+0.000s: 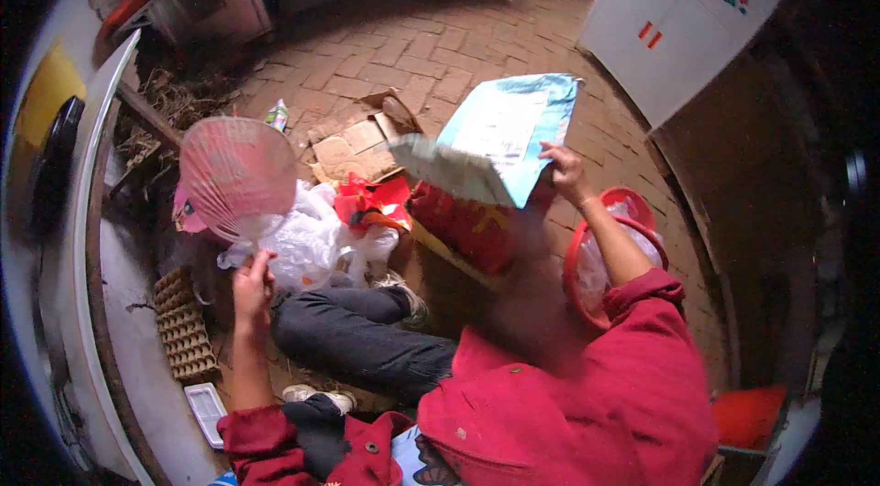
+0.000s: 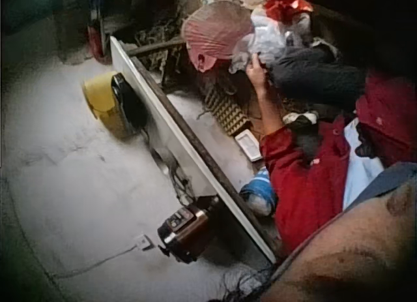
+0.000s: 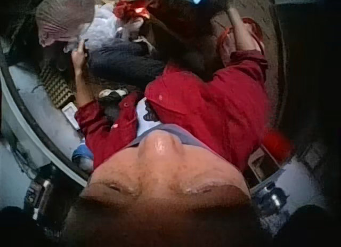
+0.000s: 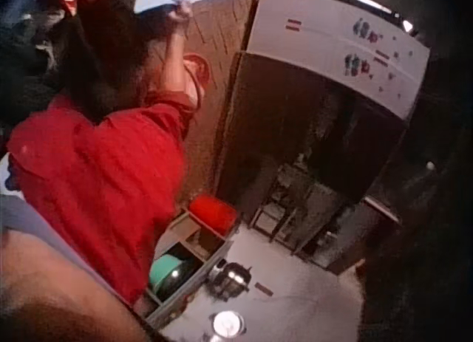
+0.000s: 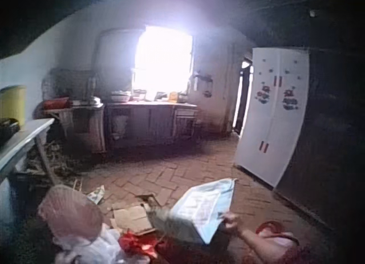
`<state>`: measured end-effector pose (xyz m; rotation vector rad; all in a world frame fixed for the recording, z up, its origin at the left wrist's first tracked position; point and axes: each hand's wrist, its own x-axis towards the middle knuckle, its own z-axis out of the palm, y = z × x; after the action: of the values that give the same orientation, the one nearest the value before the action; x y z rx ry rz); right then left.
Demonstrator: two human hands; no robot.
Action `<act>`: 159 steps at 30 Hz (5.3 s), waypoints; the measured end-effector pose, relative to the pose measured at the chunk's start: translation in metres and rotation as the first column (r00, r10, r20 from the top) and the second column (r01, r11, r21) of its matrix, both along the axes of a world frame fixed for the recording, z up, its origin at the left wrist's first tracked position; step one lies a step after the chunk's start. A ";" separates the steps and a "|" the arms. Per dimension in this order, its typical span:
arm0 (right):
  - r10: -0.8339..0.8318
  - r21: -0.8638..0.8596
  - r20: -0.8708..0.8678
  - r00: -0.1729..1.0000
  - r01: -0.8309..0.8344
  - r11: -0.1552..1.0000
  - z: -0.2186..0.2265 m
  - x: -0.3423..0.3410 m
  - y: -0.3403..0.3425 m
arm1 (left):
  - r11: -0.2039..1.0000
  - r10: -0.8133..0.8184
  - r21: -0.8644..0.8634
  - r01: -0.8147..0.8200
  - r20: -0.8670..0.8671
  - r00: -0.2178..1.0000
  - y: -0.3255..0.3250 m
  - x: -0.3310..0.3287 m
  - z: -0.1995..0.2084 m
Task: The person sits on a tiled floor and organizes various household items, including a red bag, a hand fan, a pink bucket, and plastic bags, into a cardboard box and other containers.
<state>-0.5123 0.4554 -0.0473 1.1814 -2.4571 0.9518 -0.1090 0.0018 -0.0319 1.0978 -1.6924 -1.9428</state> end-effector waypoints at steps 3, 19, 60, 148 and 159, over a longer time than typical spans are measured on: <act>-0.065 0.083 0.061 0.996 0.060 0.995 -0.054 0.016 0.053 | 0.996 -0.049 -0.076 0.044 -0.056 0.997 0.014 -0.044 0.039; -0.219 0.606 -0.148 0.964 0.263 0.750 -0.060 0.061 0.018 | 0.934 0.189 -0.352 -0.060 0.345 0.919 0.176 -0.183 -0.145; 0.254 0.845 0.294 0.921 -0.375 0.381 -0.069 -0.031 -0.062 | 0.817 -0.038 0.576 0.029 0.004 0.999 0.193 -0.225 -0.098; -0.729 0.686 0.460 0.507 0.318 0.654 -0.156 -0.104 -0.021 | 0.574 -0.724 -0.023 0.819 0.453 0.520 0.220 -0.334 -0.304; -0.698 0.693 0.464 0.545 0.267 0.669 -0.243 -0.149 -0.035 | 0.608 -0.699 -0.020 0.794 0.461 0.547 0.217 -0.355 -0.286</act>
<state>-0.6615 0.4205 -0.2900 0.0171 -3.5732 0.5519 -0.4640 0.2190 -0.3179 0.7574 -2.9426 -1.9208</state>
